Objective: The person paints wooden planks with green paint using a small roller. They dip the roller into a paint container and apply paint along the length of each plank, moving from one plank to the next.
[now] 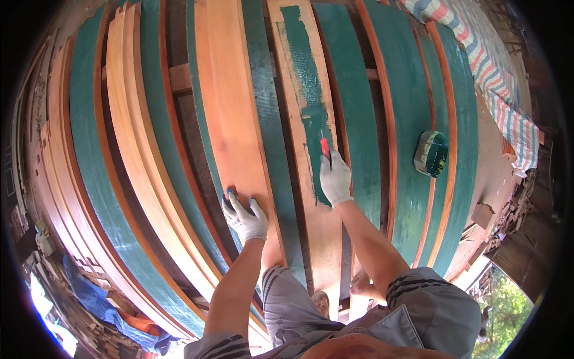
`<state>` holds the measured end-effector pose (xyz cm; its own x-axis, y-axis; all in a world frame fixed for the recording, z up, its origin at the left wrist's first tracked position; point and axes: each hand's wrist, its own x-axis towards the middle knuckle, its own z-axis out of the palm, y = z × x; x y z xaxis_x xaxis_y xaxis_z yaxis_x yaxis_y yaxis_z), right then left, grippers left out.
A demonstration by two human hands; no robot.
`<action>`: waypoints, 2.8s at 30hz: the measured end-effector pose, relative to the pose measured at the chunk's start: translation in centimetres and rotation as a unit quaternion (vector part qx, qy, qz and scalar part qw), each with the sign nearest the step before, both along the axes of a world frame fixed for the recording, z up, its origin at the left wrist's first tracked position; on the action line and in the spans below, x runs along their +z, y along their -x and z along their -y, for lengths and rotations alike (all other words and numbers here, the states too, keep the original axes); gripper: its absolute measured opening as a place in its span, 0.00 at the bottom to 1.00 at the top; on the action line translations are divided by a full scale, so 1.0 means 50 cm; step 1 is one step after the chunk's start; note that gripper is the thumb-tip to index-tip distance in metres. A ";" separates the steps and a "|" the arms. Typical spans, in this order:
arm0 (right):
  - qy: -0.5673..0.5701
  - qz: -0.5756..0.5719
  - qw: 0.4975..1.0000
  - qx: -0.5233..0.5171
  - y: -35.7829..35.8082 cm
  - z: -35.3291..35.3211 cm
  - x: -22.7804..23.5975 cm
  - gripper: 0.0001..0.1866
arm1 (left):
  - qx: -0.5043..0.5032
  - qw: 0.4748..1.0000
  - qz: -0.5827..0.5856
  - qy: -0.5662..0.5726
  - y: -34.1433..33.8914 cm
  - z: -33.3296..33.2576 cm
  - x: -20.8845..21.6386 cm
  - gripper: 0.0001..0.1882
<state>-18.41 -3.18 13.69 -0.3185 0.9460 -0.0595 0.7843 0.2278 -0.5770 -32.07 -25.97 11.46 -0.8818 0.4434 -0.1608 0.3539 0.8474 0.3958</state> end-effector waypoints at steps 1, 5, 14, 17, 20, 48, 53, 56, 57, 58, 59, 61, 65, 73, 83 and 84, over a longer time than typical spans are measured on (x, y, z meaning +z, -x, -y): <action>0.024 0.004 1.000 -0.002 -0.008 -0.001 -0.002 0.14 | -0.001 1.000 0.001 0.004 0.000 0.001 0.001 0.40; 0.046 -0.005 0.999 -0.016 0.041 -0.051 0.014 0.14 | 0.000 1.000 0.000 0.012 -0.002 0.019 -0.012 0.40; -0.048 -0.044 0.998 -0.008 0.395 -0.487 -0.012 0.21 | -0.017 1.000 0.005 -0.002 -0.005 0.017 -0.016 0.43; -0.005 -0.024 0.999 -0.023 0.485 -0.562 -0.023 0.24 | -0.015 1.000 0.011 -0.012 -0.003 0.017 -0.015 0.43; 0.013 0.005 1.000 -0.014 0.526 -0.582 -0.028 0.23 | -0.007 1.000 0.020 -0.004 -0.003 0.021 -0.016 0.43; 0.040 0.038 0.998 0.004 0.074 -0.078 -0.006 0.11 | -0.003 1.000 -0.014 -0.021 -0.008 0.028 -0.026 0.43; -0.045 0.001 0.998 0.041 0.328 -0.405 -0.037 0.18 | -0.003 1.000 0.015 -0.002 -0.005 0.031 -0.016 0.42; -0.040 0.013 0.999 0.011 0.436 -0.547 -0.038 0.23 | -0.019 1.000 0.013 -0.005 -0.005 0.025 -0.020 0.42; -0.032 0.005 0.999 0.001 0.465 -0.561 -0.040 0.23 | -0.020 1.000 0.012 -0.007 -0.005 0.029 -0.020 0.42; -0.024 -0.005 1.000 -0.007 0.498 -0.571 -0.039 0.24 | -0.019 1.000 0.010 -0.009 -0.005 0.032 -0.020 0.42; -0.016 -0.014 1.000 -0.016 0.520 -0.579 -0.035 0.24 | -0.019 1.000 0.008 -0.013 -0.003 0.033 -0.021 0.42; -0.018 0.029 0.999 -0.007 0.541 -0.593 -0.043 0.25 | -0.019 1.000 0.013 -0.008 -0.006 0.033 -0.017 0.42; 0.000 0.114 0.993 0.037 0.544 -0.578 -0.027 0.24 | -0.016 1.000 -0.004 -0.009 -0.006 0.034 -0.022 0.41; -0.058 0.084 0.994 0.035 0.507 -0.574 -0.012 0.24 | -0.023 0.999 -0.009 -0.030 -0.006 0.029 -0.009 0.41; -0.011 0.126 0.991 0.046 0.511 -0.555 0.008 0.25 | -0.014 0.999 -0.012 -0.029 -0.003 0.035 -0.015 0.41; -0.013 0.131 0.991 0.040 0.494 -0.557 0.010 0.25 | -0.020 0.999 -0.011 -0.031 -0.004 0.036 -0.012 0.41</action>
<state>-43.12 24.68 14.17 -0.3686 0.9211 -0.1253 0.8855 0.3069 -0.3490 -31.88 -27.77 10.83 -0.8657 0.4875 -0.1134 0.3964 0.8061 0.4394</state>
